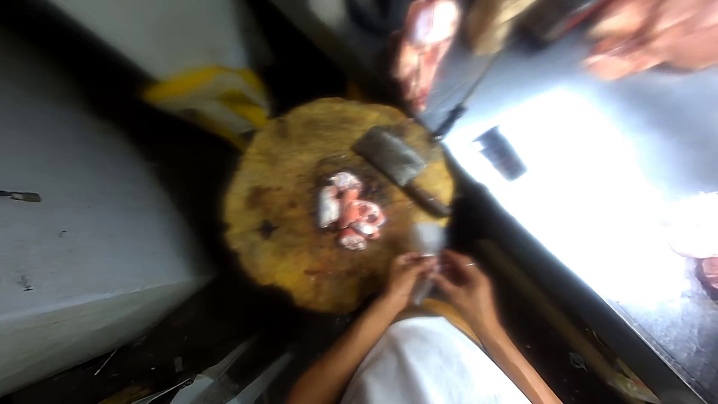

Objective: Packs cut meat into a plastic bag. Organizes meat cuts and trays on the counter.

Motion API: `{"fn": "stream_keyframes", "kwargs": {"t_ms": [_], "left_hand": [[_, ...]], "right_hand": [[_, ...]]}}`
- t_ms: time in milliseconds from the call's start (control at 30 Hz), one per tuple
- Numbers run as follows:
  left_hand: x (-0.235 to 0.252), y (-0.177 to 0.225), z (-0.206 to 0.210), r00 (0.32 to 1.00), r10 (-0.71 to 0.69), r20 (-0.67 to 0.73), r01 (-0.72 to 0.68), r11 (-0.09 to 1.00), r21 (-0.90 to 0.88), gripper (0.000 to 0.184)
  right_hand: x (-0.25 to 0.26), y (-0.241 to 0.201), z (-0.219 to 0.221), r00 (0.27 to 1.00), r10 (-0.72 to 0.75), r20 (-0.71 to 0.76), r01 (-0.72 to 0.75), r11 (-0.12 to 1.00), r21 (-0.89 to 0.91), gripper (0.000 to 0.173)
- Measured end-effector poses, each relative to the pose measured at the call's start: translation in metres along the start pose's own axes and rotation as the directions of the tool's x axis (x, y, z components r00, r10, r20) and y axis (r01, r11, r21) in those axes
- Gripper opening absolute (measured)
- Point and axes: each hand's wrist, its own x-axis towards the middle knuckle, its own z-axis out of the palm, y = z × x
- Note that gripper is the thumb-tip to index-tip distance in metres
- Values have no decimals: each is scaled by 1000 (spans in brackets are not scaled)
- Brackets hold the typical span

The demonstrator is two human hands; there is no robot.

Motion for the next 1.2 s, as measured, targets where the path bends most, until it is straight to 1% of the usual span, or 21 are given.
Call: {"fn": "stream_keyframes", "kwargs": {"t_ms": [67, 133, 200, 300, 333, 400, 467, 500, 533, 567, 600, 633, 700, 767, 867, 933, 1000, 1067, 1100, 1133, 1200], "left_hand": [[0, -1, -1, 999, 35, 30, -37, 999, 37, 15], [0, 1, -2, 994, 103, 45, -109, 981, 157, 11], [-2, 6, -4, 986, 152, 66, -165, 945, 282, 6], [0, 11, -6, 965, 235, 116, -261, 897, 357, 8], [0, 14, -7, 949, 268, 168, -313, 873, 373, 8], [-2, 27, -6, 921, 273, 279, -379, 798, 468, 15], [-6, 41, -4, 899, 220, 379, -422, 670, 611, 19], [-7, 47, -4, 883, 191, 429, -451, 595, 665, 19], [-7, 52, -5, 871, 151, 467, -469, 534, 703, 19], [-7, 58, -7, 870, 110, 480, -467, 491, 735, 20], [-6, 63, -11, 879, 67, 471, -447, 458, 768, 21], [-6, 68, -16, 892, 22, 452, -416, 430, 801, 22], [-6, 74, -30, 906, 8, 423, -388, 415, 823, 19], [-6, 74, -39, 900, 37, 434, -408, 421, 810, 17], [-10, 81, -34, 890, 10, 456, -431, 348, 833, 18], [-12, 87, -23, 875, -8, 484, -466, 256, 847, 18], [-14, 95, -10, 866, -21, 500, -490, 165, 856, 17], [-16, 103, 1, 868, -42, 494, -490, 87, 867, 17], [-16, 106, 5, 872, -57, 485, -483, 54, 874, 17], [-17, 109, 8, 876, -73, 477, -476, 26, 879, 17], [-17, 112, 11, 882, -105, 459, -463, -9, 887, 17]], "right_hand": [[0, -1, 0, 1000, 16, 17, -16, 1000, -7, 59], [3, -5, -4, 1000, 5, 22, -5, 1000, -15, 56], [11, -7, -14, 999, -34, 25, 35, 999, -36, 54], [32, -7, -29, 990, -120, 73, 126, 988, -88, 53], [39, -10, -34, 975, -182, 130, 198, 972, -124, 52], [54, -21, -42, 903, -264, 340, 349, 911, -220, 61], [70, -41, -48, 791, -175, 587, 429, 842, -327, 71], [77, -48, -49, 738, -111, 666, 449, 817, -362, 66], [83, -51, -52, 707, -77, 703, 464, 801, -379, 49], [88, -50, -55, 702, -82, 708, 491, 775, -398, 29], [90, -45, -59, 715, -92, 693, 501, 759, -416, 17], [89, -41, -66, 740, -94, 666, 480, 767, -425, 15], [85, -37, -82, 792, -61, 608, 390, 817, -425, 23], [80, -39, -92, 802, -25, 596, 328, 853, -407, 32], [86, -62, -96, 766, -112, 633, 370, 882, -293, 63], [91, -84, -89, 715, -155, 682, 436, 861, -261, 66], [95, -101, -77, 632, -50, 773, 482, 806, -342, 59], [96, -106, -62, 569, 142, 810, 496, 726, -476, 35], [96, -103, -56, 568, 186, 801, 498, 697, -515, 22], [95, -98, -53, 583, 179, 793, 500, 690, -523, 19], [95, -79, -56, 614, 66, 786, 503, 735, -454, 17]]}}
